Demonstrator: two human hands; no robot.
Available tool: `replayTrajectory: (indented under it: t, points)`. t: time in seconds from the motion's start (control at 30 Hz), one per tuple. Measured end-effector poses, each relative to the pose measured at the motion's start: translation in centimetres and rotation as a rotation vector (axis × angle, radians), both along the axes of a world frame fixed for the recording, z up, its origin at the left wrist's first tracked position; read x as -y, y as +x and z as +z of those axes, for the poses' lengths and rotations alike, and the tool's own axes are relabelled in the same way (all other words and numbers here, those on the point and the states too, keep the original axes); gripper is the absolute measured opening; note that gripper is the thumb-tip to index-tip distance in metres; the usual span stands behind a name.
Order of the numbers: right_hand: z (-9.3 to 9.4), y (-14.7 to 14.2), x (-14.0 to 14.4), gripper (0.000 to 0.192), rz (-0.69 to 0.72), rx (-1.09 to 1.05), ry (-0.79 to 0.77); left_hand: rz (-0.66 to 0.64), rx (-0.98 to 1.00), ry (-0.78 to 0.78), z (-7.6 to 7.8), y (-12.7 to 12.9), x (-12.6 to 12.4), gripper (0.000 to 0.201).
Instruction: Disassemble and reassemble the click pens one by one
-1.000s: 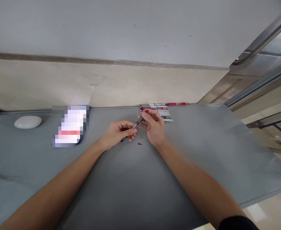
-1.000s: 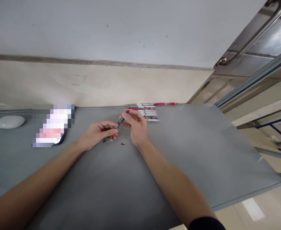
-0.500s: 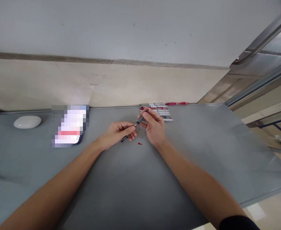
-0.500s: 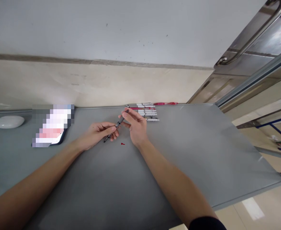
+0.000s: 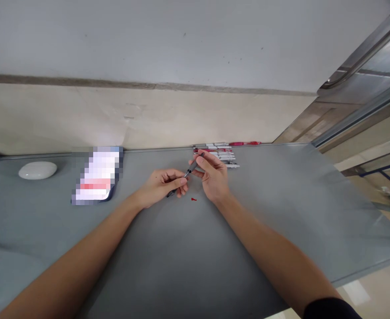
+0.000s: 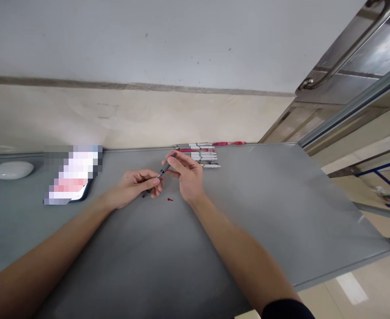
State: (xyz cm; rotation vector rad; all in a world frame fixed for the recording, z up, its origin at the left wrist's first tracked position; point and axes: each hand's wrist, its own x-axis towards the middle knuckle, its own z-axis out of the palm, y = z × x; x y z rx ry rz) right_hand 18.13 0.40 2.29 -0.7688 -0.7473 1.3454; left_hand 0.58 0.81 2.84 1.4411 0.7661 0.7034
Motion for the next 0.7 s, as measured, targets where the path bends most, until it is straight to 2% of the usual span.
replayTrajectory:
  t: [0.17, 0.43, 0.7]
  points:
    - [-0.14, 0.13, -0.04, 0.020, 0.001, -0.008, -0.005, -0.096, 0.011, -0.037, -0.24, -0.31, -0.32, 0.034]
    - [-0.05, 0.16, -0.10, 0.021, -0.047, 0.021, 0.048, -0.073, 0.117, -0.100, -1.01, -0.63, -0.41, 0.032]
    - [0.51, 0.55, -0.78, 0.018, -0.128, 0.170, 0.077, -0.074, 0.200, -0.155, -0.84, -0.64, -0.39, 0.026]
